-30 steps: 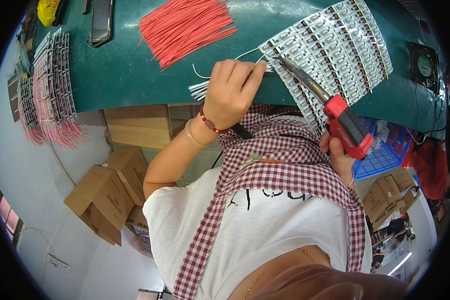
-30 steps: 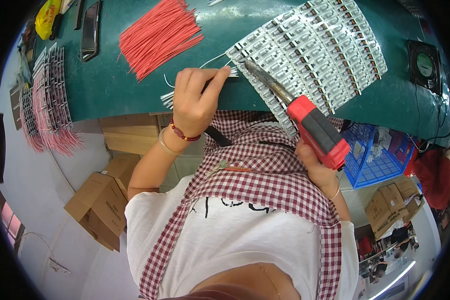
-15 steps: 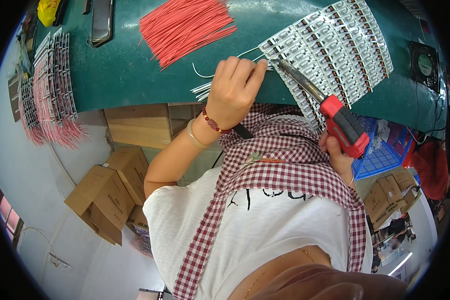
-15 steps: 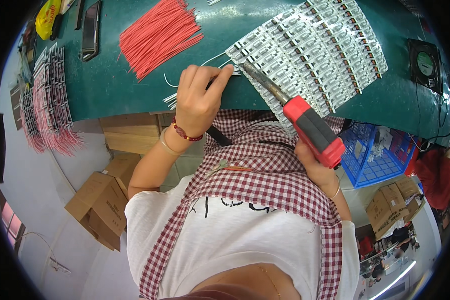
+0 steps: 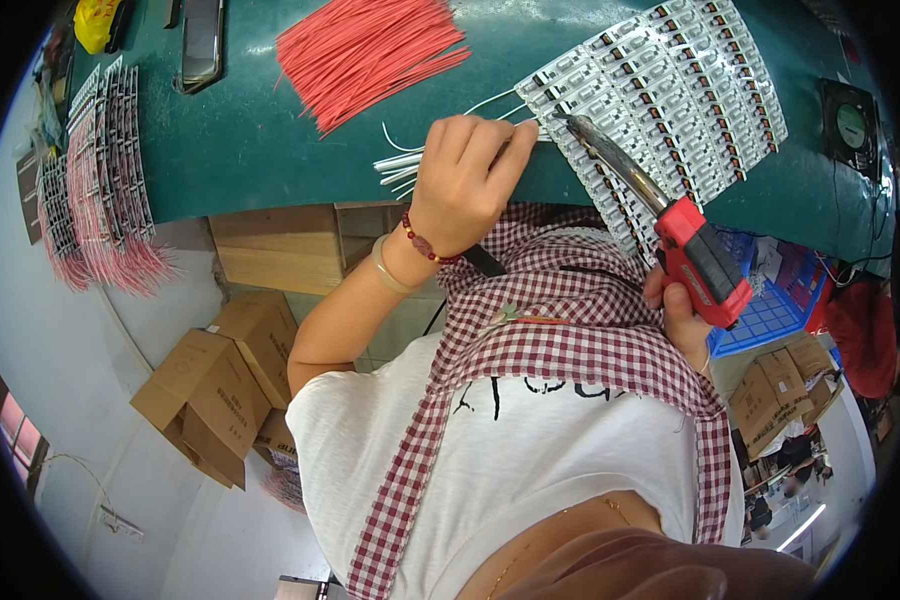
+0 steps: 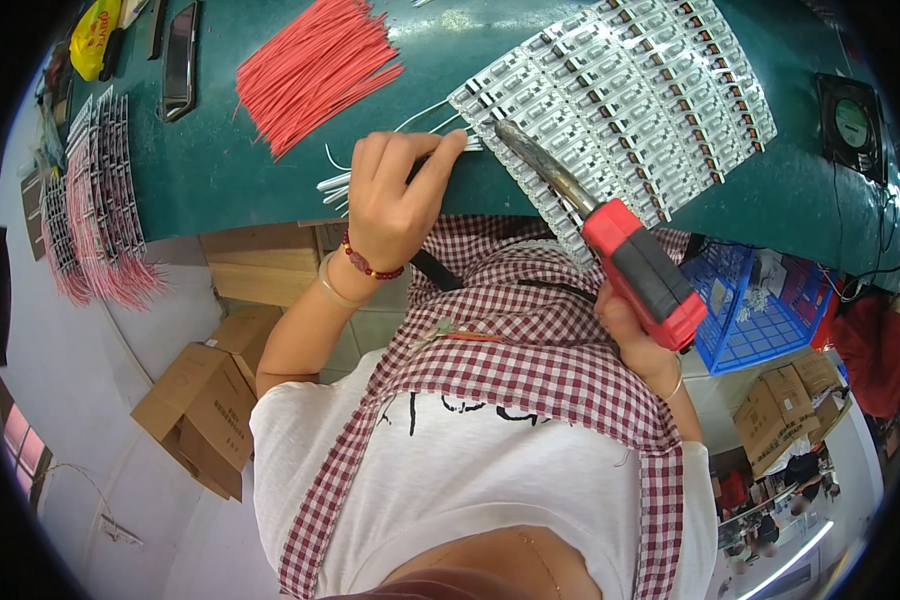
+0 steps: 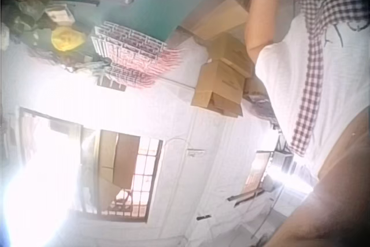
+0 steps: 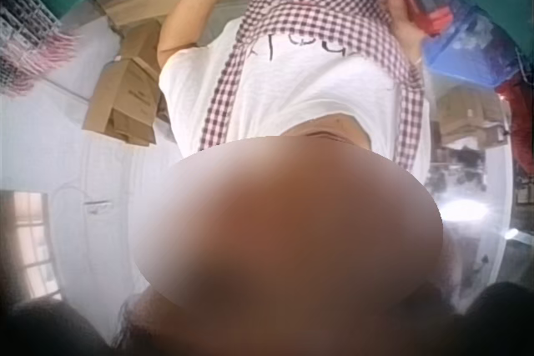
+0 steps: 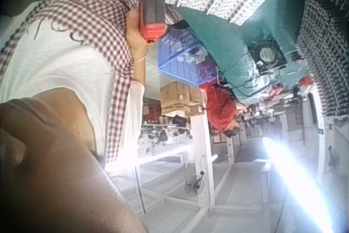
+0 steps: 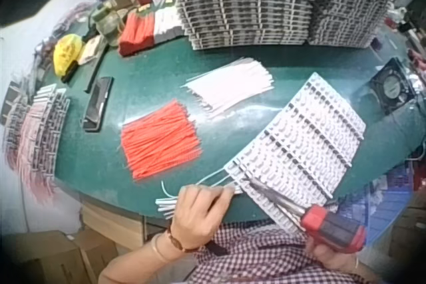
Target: The person uses a soldering iron to attach red and white wires to a grid of LED modules on a green workbench. They repeatedly pick wires, position them on the modules, and apply heat with the soldering iron to secure the connections.
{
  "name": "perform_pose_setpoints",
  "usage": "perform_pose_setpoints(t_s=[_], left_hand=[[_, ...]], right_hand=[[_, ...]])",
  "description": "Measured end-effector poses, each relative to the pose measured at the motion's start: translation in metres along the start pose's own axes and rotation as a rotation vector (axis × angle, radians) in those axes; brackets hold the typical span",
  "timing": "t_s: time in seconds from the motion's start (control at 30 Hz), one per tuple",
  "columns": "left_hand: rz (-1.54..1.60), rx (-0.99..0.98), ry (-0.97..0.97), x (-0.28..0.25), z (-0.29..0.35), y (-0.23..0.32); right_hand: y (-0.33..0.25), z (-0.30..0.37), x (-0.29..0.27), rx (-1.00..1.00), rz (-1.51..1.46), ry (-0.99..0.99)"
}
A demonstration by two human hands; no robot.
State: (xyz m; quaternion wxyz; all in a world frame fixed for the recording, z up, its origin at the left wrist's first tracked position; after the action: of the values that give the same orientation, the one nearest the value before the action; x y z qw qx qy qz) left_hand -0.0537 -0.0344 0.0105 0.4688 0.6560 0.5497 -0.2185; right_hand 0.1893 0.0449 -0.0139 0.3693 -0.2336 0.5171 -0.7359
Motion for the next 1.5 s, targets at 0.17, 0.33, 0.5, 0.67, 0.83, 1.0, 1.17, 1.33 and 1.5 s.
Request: perform_pose_setpoints(t_s=[0.17, 0.33, 0.5, 0.67, 0.83, 1.0, 1.17, 1.33, 1.5], left_hand=[[0.043, -0.007, -0.024, 0.005, 0.007, 0.004], [0.029, -0.018, -0.056, 0.008, 0.007, 0.005], [0.028, -0.022, -0.045, 0.010, 0.006, 0.004], [0.011, -0.024, -0.053, 0.011, 0.007, 0.003], [0.018, 0.026, 0.010, 0.001, 0.006, 0.007], [0.102, 0.007, -0.037, 0.004, 0.009, 0.013], [0.074, -0.027, -0.044, 0.010, 0.014, 0.012], [0.057, -0.027, -0.045, 0.010, 0.014, 0.012], [0.054, -0.031, -0.047, 0.010, 0.014, 0.011]], right_hand=[[-0.003, -0.001, 0.002, 0.052, 0.023, -0.017], [0.011, 0.000, -0.004, -0.075, 0.342, -0.002], [0.011, 0.004, -0.009, -0.101, 0.293, 0.027], [0.003, 0.003, -0.005, -0.008, 0.090, -0.005], [0.004, 0.007, -0.007, 0.029, 0.035, 0.051], [0.011, 0.012, -0.007, 0.091, 0.013, 0.057], [0.014, 0.012, -0.007, 0.053, 0.119, 0.012], [0.018, 0.007, -0.009, -0.072, 0.306, 0.034], [0.020, 0.014, -0.007, -0.095, 0.336, 0.050]])
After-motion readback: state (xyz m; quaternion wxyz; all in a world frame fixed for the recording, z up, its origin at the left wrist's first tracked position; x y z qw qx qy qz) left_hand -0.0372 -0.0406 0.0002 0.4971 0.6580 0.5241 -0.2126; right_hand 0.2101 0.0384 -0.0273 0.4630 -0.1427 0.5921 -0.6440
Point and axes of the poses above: each hand's wrist, its own z-axis away from the middle knuckle, its own x-axis out of the palm, y = z × x, the point moved 8 cm from there along -z, towards the middle knuckle, and after that the axes turned 2 degrees about -x, right-handed, at the moved point
